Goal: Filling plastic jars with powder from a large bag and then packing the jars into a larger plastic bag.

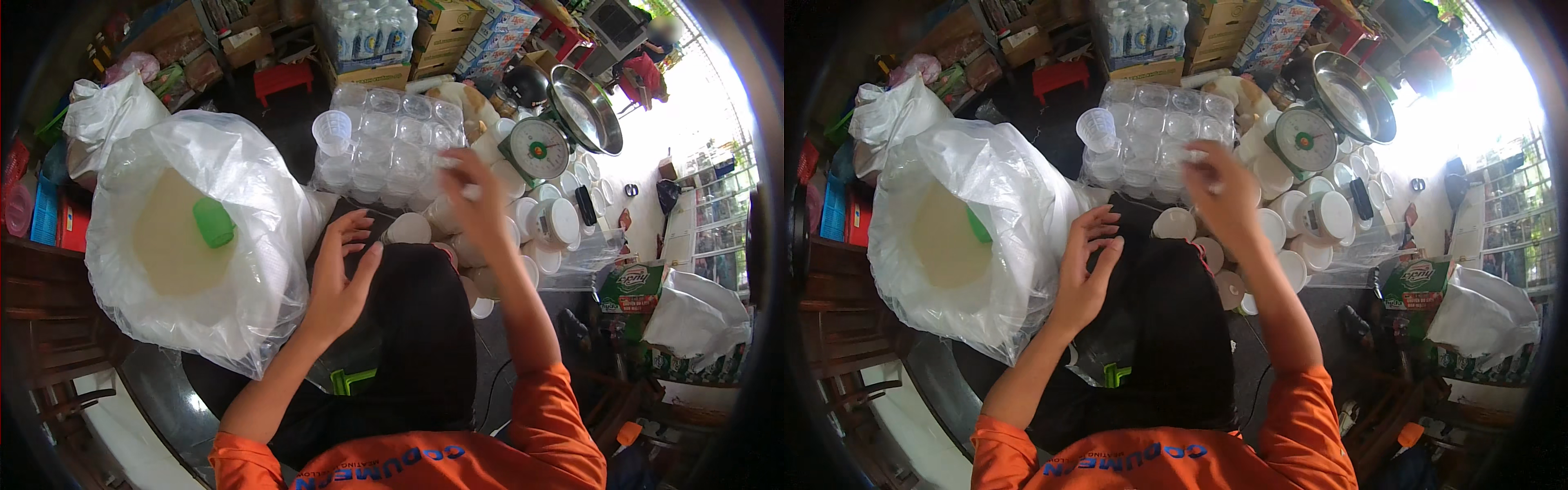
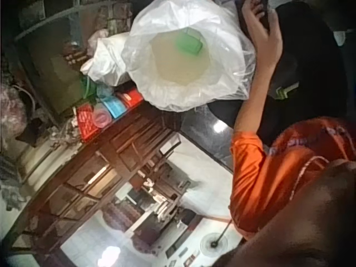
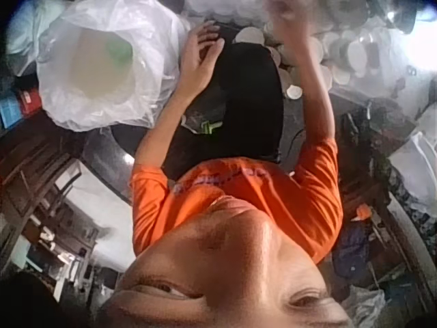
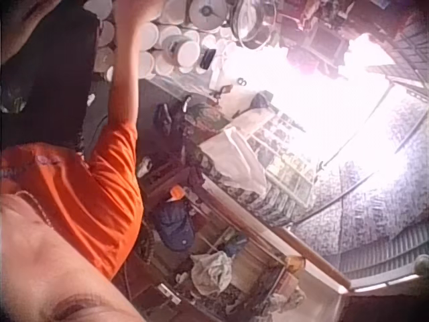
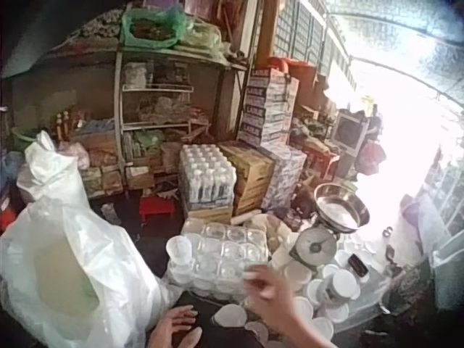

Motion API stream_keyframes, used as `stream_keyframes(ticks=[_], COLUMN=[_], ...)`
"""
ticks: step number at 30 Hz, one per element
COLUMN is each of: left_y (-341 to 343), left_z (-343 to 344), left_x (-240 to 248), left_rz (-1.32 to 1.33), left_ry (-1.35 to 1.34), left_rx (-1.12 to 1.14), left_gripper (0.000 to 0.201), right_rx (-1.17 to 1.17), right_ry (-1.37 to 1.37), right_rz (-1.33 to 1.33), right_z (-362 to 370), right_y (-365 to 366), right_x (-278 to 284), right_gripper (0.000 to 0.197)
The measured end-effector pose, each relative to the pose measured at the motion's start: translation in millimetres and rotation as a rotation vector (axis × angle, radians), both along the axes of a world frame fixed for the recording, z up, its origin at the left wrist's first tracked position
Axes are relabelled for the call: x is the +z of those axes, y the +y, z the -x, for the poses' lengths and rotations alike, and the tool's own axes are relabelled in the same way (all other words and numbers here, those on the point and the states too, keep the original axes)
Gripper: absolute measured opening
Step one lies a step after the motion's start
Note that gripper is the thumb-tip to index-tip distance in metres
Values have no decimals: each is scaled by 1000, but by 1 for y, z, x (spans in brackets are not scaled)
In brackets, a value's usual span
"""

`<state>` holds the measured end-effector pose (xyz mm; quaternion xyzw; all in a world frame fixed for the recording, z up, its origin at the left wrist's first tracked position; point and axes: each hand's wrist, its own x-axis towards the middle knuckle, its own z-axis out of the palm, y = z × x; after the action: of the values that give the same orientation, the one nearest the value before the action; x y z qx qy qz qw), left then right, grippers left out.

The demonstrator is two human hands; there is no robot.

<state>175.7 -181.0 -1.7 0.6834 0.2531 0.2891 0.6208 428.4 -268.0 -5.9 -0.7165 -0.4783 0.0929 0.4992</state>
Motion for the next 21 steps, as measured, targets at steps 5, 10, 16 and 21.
stream_keyframes(ticks=[5, 10, 16, 21], left_y=[1, 1, -1, -5], left_z=[4, 8, 11, 6], left_x=[4, 6, 7, 9], left_rz=[-14, 8, -17, -13], left_ry=[-46, -68, -88, -104], left_rx=[22, -5, -39, -19], left_gripper=[49, 50, 50, 47], right_rx=[-49, -32, 50, -96], right_ry=[-231, -303, -188, -143], right_rz=[578, 553, 225, 158], right_z=[8, -1, 1, -12], right_y=[168, 207, 133, 20], right_x=[-68, -113, -47, 79], right_gripper=[50, 32, 25, 23])
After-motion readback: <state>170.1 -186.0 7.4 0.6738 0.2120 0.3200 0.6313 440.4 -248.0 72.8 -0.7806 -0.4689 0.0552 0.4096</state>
